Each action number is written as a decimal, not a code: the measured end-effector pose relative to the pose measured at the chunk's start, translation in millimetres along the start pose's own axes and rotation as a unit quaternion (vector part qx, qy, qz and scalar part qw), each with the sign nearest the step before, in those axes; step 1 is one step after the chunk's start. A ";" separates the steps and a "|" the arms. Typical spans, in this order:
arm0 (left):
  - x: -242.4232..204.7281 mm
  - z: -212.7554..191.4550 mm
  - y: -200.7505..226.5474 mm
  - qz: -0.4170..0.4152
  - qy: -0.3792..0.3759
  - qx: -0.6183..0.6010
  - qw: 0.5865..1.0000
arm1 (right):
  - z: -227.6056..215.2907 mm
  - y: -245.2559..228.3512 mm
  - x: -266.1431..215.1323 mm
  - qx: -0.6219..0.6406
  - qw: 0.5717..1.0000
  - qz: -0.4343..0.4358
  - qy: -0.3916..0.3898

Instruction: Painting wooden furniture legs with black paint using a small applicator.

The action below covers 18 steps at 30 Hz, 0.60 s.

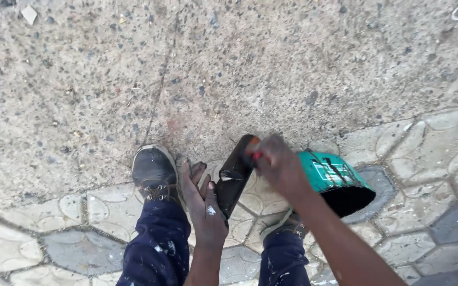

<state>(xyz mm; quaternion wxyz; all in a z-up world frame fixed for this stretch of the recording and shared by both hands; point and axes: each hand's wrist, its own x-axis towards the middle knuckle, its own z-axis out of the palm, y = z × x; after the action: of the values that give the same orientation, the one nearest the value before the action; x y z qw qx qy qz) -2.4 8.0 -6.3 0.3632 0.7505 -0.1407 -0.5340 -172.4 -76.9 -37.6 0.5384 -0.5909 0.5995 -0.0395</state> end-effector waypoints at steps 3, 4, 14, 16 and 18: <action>-3.8 -0.5 -6.1 0.000 -0.002 -0.005 1.000 | -5.1 19.8 33.6 -0.052 0.998 0.008 0.038; -3.0 -0.6 -6.1 -0.002 -0.004 -0.006 1.000 | -4.2 17.0 30.9 -0.053 0.998 0.010 0.039; -11.5 -4.5 -15.6 -0.072 0.055 -0.027 0.996 | -5.4 -93.6 -47.1 0.261 0.959 0.106 -0.035; -5.4 -4.3 -12.7 -0.145 0.079 -0.080 0.983 | 10.5 -72.0 -40.9 0.073 0.996 -0.001 0.047; -5.2 -9.6 -17.9 -0.133 0.098 -0.119 0.979 | 38.5 -30.1 -38.1 -0.124 0.981 -0.125 0.086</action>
<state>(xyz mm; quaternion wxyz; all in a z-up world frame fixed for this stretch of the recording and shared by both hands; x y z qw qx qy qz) 1.2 27.3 -13.5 0.3879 0.7623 0.0609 -0.5145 -136.3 -34.6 -10.2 0.3976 -0.7180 0.5654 -0.0825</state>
